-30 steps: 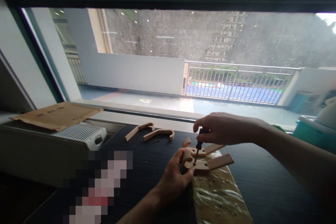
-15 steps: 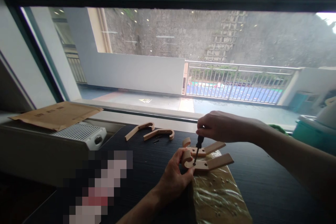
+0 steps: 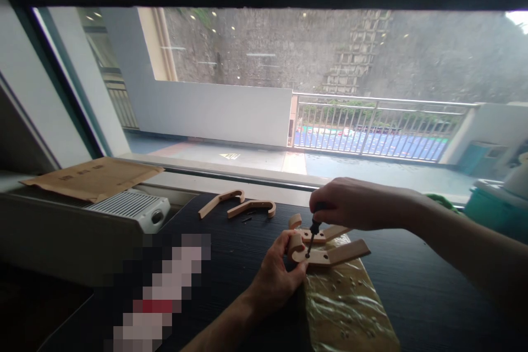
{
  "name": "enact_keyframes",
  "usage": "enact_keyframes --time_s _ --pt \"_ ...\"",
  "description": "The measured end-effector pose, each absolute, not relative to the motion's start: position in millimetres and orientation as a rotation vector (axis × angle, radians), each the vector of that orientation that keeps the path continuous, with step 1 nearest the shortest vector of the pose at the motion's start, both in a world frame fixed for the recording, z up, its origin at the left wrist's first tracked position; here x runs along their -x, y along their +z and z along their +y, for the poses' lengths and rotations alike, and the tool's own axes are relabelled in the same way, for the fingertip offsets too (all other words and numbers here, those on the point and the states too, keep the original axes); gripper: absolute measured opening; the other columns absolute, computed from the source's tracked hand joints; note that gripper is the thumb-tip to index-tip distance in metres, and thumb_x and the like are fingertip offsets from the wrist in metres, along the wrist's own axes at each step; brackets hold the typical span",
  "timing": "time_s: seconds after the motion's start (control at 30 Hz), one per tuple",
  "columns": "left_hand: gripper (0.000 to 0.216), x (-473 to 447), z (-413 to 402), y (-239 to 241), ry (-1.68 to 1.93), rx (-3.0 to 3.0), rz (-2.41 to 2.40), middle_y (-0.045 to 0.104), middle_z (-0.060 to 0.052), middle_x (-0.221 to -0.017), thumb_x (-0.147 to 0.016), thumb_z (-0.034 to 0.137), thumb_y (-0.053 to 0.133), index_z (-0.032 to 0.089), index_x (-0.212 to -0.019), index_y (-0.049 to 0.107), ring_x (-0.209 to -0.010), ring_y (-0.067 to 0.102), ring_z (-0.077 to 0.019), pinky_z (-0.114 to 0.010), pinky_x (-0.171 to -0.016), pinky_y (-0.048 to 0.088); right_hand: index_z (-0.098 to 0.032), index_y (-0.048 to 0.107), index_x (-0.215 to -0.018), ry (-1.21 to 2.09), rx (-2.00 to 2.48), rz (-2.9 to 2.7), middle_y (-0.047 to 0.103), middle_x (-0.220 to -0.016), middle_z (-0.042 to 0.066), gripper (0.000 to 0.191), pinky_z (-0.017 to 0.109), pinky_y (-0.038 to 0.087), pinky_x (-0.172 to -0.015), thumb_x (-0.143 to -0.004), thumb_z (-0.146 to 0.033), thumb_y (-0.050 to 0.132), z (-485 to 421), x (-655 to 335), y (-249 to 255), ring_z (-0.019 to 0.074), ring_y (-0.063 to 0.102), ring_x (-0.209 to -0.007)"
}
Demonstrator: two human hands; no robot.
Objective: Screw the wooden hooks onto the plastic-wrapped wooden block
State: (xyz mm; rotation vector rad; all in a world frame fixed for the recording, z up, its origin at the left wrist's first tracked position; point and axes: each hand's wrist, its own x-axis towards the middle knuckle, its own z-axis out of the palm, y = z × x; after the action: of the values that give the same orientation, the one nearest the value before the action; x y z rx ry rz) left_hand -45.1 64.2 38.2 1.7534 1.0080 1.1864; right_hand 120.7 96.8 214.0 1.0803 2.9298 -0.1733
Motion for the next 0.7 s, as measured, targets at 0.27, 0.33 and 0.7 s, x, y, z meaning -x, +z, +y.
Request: enact_keyframes --time_s 0.27,0.33,0.7 --pt "0.028 44 64 37 1.218 -1.757 1.002 0.054 0.001 -0.085 -0.074 0.013 0.056 0.019 -0.1 0.049 -0.076 0.05 -0.0123 -0.022 -0.075 0.042 -0.023 0.064 -0.089 -0.039 -1.13 2.912 0.063 -0.071 0.0 0.026 0.024 0.031 -0.05 -0.082 -0.043 0.048 94 -121 217 0.011 0.048 -0.056" --pt "0.028 44 64 37 1.217 -1.756 1.001 0.054 0.001 -0.085 -0.074 0.013 0.056 0.019 -0.1 0.049 -0.076 0.049 -0.0119 -0.022 -0.074 0.042 -0.026 0.063 -0.094 -0.072 -1.072 2.93 0.063 -0.074 -0.002 0.02 0.023 0.031 -0.051 -0.08 -0.035 0.051 93 -120 220 0.01 0.048 -0.057" --pt "0.026 44 64 38 1.22 -1.751 1.008 0.054 0.001 -0.086 -0.074 0.014 0.056 0.019 -0.098 0.049 -0.078 0.05 -0.0127 -0.022 -0.076 0.041 -0.019 0.064 -0.082 -0.123 -1.133 2.936 0.062 -0.069 0.001 0.024 0.023 0.032 -0.051 -0.084 -0.034 0.046 99 -122 210 0.0105 0.048 -0.056"
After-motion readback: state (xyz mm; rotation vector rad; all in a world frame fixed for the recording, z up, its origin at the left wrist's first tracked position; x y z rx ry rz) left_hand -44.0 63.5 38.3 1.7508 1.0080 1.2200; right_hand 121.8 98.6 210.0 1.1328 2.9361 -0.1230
